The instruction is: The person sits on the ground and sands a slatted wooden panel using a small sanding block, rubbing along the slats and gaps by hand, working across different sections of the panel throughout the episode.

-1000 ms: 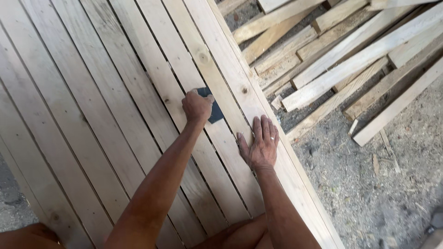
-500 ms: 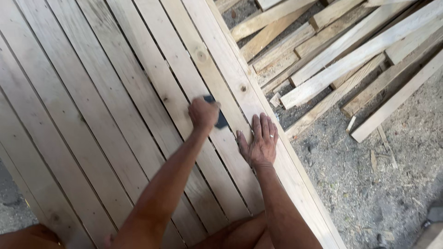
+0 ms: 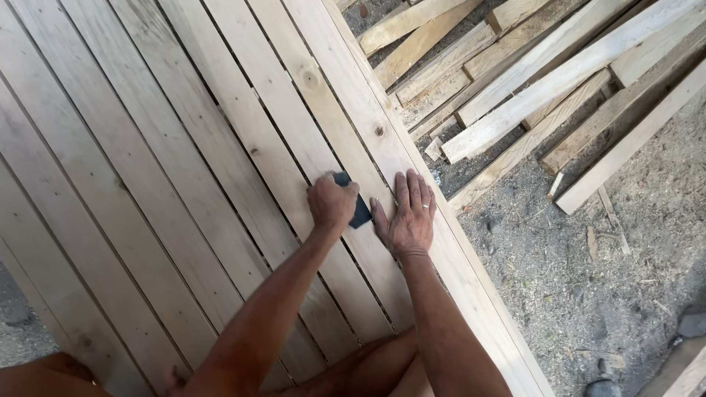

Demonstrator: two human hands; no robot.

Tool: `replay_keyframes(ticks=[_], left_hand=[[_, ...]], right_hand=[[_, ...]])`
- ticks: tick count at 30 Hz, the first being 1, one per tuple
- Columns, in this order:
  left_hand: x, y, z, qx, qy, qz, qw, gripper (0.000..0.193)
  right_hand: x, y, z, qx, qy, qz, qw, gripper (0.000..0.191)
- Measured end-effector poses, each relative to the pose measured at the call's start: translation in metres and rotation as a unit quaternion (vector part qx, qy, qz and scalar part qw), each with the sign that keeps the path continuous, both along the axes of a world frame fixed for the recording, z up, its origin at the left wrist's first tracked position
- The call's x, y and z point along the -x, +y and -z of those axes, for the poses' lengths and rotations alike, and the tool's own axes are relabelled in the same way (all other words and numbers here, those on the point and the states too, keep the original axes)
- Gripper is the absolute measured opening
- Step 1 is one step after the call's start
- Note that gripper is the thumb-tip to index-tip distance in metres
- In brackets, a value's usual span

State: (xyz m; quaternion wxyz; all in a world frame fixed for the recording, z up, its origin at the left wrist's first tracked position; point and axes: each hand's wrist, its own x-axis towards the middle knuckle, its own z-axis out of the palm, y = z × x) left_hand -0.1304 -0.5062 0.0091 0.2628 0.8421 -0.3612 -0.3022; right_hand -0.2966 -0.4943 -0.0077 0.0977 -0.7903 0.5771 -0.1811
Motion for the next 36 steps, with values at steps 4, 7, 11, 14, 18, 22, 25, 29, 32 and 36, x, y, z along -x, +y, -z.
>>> replay_keyframes(ticks=[4,7,11,14,18,22,25,29,32,36], left_hand=[[-0.051,-0.060,-0.011,-0.021,-0.013,-0.064,0.998,0.032],[-0.090,-0.109,-0.032,0.009,-0.032,-0.137,0.990,0.032],[-0.079,-0.099,-0.029,0.029,-0.028,-0.128,0.991,0.031],[-0.037,-0.047,-0.013,-0.042,0.031,-0.070,0.996,0.029],[-0.010,-0.003,0.005,0.004,-0.048,0.008,0.999,0.031],[-0.056,-0.039,0.000,0.027,-0.100,-0.017,0.994,0.035],[-0.091,-0.077,-0.014,0.069,-0.087,-0.090,0.990,0.040],[-0.077,-0.061,-0.009,0.022,-0.026,-0.054,0.998,0.038],[-0.039,-0.019,0.003,0.069,0.013,0.016,0.997,0.046],[-0.013,0.011,0.014,0.130,0.138,0.018,0.982,0.053]], right_hand=[[0.001,0.001,0.005,0.001,0.002,0.000,1.000,0.075],[-0.001,-0.001,0.002,-0.008,0.002,0.007,1.000,0.075],[-0.002,-0.002,-0.002,-0.006,-0.004,0.008,1.000,0.076],[-0.002,-0.001,-0.003,-0.016,-0.006,0.010,1.000,0.075],[0.000,0.001,-0.001,-0.014,-0.003,0.011,1.000,0.076],[0.000,0.000,-0.003,-0.015,-0.013,0.005,1.000,0.074],[-0.002,0.000,-0.003,-0.006,-0.012,0.007,1.000,0.075],[-0.002,0.001,-0.002,-0.023,-0.014,0.010,1.000,0.075],[0.002,-0.001,-0.006,-0.043,-0.009,0.004,0.999,0.075],[0.003,-0.001,-0.024,-0.080,-0.081,-0.009,0.993,0.074]])
